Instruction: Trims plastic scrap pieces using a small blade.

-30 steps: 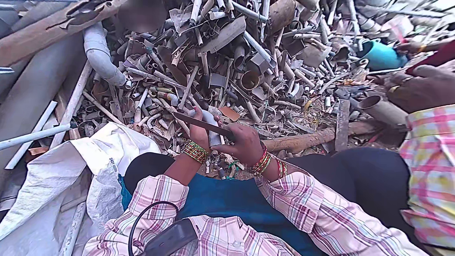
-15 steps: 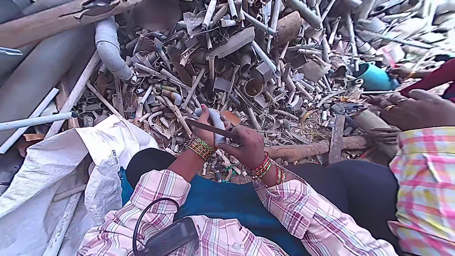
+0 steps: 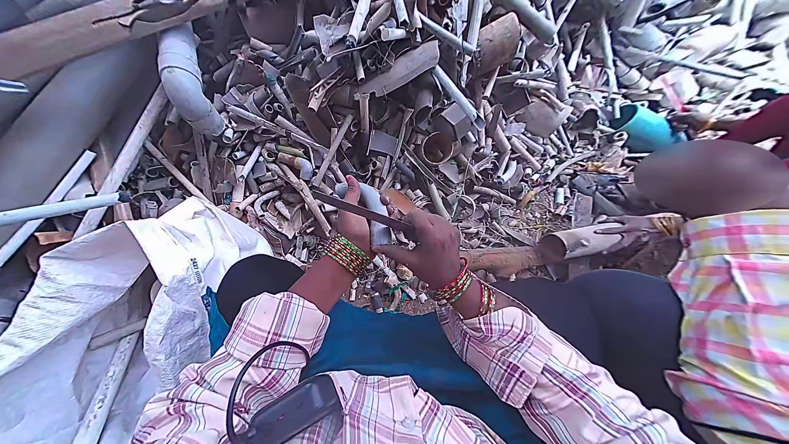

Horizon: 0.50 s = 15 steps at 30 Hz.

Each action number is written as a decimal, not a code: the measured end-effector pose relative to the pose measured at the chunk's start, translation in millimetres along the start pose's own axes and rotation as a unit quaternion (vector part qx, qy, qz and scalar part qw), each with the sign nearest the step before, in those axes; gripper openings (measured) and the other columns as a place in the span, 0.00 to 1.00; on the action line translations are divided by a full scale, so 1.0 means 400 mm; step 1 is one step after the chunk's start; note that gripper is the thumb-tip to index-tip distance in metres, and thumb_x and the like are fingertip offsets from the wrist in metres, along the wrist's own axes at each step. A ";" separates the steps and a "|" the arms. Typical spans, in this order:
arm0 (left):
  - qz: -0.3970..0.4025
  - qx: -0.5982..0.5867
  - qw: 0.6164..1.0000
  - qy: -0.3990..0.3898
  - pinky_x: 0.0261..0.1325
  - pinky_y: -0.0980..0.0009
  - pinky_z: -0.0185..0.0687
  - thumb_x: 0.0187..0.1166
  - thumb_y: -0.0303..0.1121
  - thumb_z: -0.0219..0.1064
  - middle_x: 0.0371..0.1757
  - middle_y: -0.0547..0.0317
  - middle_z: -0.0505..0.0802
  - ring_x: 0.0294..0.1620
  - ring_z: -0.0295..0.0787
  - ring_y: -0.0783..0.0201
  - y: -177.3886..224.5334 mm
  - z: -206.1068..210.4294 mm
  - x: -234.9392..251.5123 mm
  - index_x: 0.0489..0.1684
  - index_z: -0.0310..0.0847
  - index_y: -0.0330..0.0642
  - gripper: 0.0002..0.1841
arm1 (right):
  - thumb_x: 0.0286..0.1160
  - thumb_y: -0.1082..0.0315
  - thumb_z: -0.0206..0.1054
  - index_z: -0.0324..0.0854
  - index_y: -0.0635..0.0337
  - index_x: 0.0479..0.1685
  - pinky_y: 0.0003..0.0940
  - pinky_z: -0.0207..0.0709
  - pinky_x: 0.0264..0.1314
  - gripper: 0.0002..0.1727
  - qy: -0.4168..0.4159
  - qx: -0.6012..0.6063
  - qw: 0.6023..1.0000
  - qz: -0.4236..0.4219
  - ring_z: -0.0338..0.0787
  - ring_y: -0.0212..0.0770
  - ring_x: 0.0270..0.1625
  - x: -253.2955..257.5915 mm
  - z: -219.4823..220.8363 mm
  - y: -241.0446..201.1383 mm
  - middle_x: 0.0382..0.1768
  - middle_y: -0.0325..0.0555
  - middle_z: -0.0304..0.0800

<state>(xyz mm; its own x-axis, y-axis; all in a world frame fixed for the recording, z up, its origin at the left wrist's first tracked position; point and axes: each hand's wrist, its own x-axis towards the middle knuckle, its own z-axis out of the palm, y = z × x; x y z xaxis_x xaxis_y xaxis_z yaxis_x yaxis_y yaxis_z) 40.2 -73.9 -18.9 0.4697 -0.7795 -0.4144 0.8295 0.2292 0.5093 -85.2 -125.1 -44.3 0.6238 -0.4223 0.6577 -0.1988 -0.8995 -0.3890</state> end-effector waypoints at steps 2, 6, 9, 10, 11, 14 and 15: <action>0.001 0.001 1.000 0.013 0.20 0.76 0.76 0.92 0.61 0.30 0.17 0.65 0.78 0.15 0.77 0.70 -0.004 0.003 0.003 0.30 0.69 0.49 0.32 | 0.59 0.39 0.74 0.81 0.62 0.20 0.38 0.65 0.19 0.31 -0.007 0.002 1.000 -0.004 0.78 0.43 0.17 -0.004 0.001 0.005 0.15 0.45 0.79; 0.007 0.015 0.999 0.043 0.19 0.74 0.76 0.91 0.63 0.31 0.16 0.64 0.78 0.14 0.77 0.69 -0.001 -0.019 0.014 0.32 0.67 0.50 0.31 | 0.69 0.43 0.71 0.79 0.61 0.16 0.37 0.65 0.16 0.28 -0.029 0.033 0.998 -0.043 0.78 0.42 0.14 -0.004 0.008 0.003 0.11 0.44 0.77; 0.036 0.045 0.998 0.040 0.19 0.75 0.75 0.92 0.60 0.26 0.16 0.66 0.76 0.14 0.76 0.70 -0.002 -0.007 0.006 0.32 0.67 0.50 0.31 | 0.71 0.45 0.72 0.83 0.61 0.19 0.38 0.70 0.18 0.26 -0.028 0.035 0.997 -0.062 0.83 0.43 0.17 0.008 -0.008 0.000 0.14 0.45 0.83; 0.053 0.058 0.996 0.033 0.18 0.76 0.75 0.93 0.58 0.23 0.14 0.66 0.76 0.13 0.76 0.70 -0.002 0.002 0.004 0.31 0.67 0.49 0.32 | 0.71 0.46 0.73 0.84 0.61 0.21 0.40 0.73 0.20 0.25 -0.025 0.032 0.997 -0.066 0.86 0.44 0.19 0.014 -0.016 -0.003 0.16 0.46 0.85; 0.071 0.070 0.995 0.017 0.18 0.77 0.76 0.93 0.55 0.21 0.14 0.66 0.78 0.13 0.77 0.72 -0.001 0.003 0.006 0.31 0.67 0.49 0.32 | 0.69 0.47 0.75 0.84 0.61 0.22 0.40 0.75 0.22 0.24 -0.016 0.032 0.997 -0.068 0.87 0.45 0.21 0.018 -0.018 -0.006 0.17 0.47 0.86; 0.089 0.084 0.991 -0.048 0.23 0.80 0.82 0.93 0.52 0.17 0.16 0.69 0.85 0.17 0.84 0.74 0.005 -0.020 0.018 0.29 0.72 0.50 0.35 | 0.62 0.51 0.81 0.90 0.64 0.36 0.45 0.83 0.36 0.22 -0.030 0.038 0.998 -0.041 0.94 0.49 0.34 0.024 -0.024 -0.013 0.32 0.51 0.95; 0.084 0.066 0.991 -0.079 0.26 0.79 0.85 0.93 0.52 0.17 0.18 0.67 0.88 0.20 0.87 0.73 0.007 -0.046 0.032 0.29 0.75 0.49 0.37 | 0.62 0.51 0.81 0.92 0.65 0.43 0.47 0.84 0.41 0.24 -0.054 0.045 0.997 -0.025 0.95 0.51 0.39 0.025 -0.027 -0.015 0.38 0.53 0.96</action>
<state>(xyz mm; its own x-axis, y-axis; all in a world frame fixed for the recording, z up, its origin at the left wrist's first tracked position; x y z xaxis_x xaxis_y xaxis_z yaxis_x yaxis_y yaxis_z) 54.2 -72.6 -36.4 0.5360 -0.8207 -0.1978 0.6918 0.2927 0.6602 -86.0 -125.1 -28.6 0.7097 -0.3582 0.6067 -0.0999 -0.9036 -0.4166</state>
